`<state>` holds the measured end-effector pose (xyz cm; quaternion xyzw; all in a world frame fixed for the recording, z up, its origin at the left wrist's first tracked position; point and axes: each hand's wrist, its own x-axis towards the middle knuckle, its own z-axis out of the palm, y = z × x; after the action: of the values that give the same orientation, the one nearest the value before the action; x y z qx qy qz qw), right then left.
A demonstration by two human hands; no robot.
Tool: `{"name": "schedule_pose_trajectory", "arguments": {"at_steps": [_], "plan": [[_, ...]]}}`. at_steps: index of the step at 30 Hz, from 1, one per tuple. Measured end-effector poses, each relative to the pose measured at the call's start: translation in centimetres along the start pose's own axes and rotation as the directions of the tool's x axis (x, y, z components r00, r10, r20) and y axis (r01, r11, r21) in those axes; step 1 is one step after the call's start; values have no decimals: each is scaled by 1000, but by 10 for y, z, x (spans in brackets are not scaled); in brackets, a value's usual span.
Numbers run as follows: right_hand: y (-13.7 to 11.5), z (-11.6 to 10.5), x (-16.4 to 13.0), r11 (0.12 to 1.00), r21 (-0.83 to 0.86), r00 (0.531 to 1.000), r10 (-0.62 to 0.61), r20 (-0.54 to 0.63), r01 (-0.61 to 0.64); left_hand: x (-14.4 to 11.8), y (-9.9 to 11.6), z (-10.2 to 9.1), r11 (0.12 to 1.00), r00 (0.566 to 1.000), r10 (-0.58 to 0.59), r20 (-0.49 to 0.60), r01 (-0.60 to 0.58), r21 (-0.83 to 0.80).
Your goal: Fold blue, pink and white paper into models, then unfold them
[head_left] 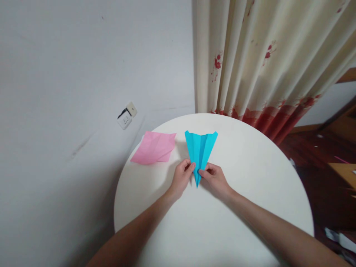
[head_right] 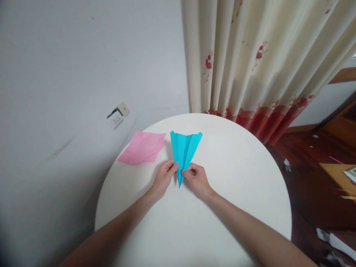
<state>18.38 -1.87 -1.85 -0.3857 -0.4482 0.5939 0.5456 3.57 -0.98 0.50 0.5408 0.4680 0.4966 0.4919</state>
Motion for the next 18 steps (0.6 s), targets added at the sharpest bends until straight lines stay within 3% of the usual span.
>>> {"name": "schedule_pose_trajectory", "arguments": {"at_steps": [3,11,15,18], "plan": [[-6,0,-1,997,70,997,33,-74,-28,-2,0,3,999,999,18,-47,-19,-28],[-13,4,-6,940,302,987,155,34,-158,-3,3,3,989,984,128,-122,-135,-55],[-16,5,-7,937,301,984,176,38,-179,-5,5,0,948,960,265,-93,-241,209],[-16,3,-6,956,257,986,161,-51,-143,-8,4,0,860,937,347,-32,-305,409]]}}
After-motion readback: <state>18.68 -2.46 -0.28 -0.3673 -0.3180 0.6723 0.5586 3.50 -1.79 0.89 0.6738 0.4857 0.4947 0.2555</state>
